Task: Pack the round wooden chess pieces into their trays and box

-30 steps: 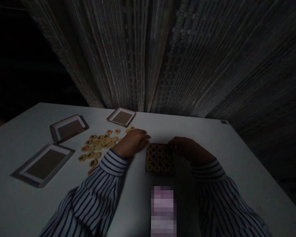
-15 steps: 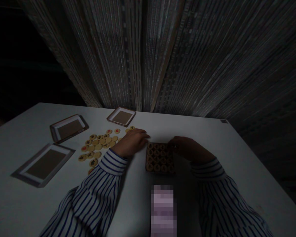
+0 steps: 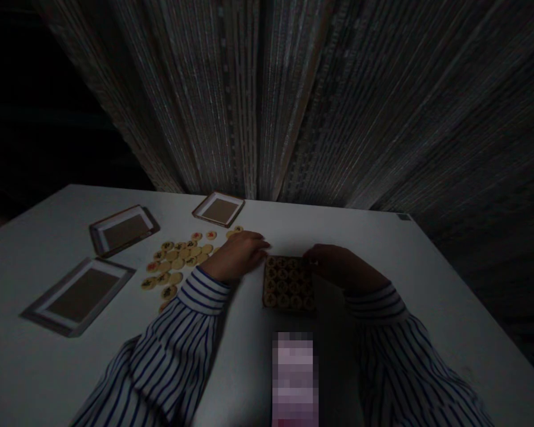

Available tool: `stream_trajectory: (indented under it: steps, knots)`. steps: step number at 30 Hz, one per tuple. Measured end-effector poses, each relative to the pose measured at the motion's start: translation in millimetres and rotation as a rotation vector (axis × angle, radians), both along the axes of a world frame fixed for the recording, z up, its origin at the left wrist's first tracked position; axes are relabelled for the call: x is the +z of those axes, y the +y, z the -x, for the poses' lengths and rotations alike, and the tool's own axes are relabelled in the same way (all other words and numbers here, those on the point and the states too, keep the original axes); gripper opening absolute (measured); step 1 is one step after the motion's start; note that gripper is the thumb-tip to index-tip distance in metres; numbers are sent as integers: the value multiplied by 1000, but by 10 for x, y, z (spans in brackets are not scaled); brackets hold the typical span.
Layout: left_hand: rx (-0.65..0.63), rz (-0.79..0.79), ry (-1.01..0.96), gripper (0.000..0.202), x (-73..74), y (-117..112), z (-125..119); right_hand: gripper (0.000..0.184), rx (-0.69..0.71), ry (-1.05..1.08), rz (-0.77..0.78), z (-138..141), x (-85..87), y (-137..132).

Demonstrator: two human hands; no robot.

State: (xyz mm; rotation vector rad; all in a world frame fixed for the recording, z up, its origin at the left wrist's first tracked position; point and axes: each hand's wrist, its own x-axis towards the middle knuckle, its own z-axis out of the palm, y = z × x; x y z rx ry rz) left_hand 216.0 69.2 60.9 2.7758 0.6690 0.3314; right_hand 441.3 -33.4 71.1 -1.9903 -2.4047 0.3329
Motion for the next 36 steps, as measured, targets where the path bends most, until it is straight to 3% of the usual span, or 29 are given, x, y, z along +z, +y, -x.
stream_trajectory:
  steps: [14,20,25,32,36]
  knots:
    - [-18,2,11,30,22,-19,8,18,1,33,-78,2,43,-36]
    - [77,13,-23,34,63,-85,29,21,-5,95,-215,-8,82,-111]
    - [194,82,-189,34,63,-262,129,21,-44,157,-253,16,104,-338]
    - [363,190,-368,35,-147,-655,314,20,-169,305,-374,162,-156,-820]
    - [386,240,-432,31,-325,-858,343,20,-190,377,-489,281,-345,-944]
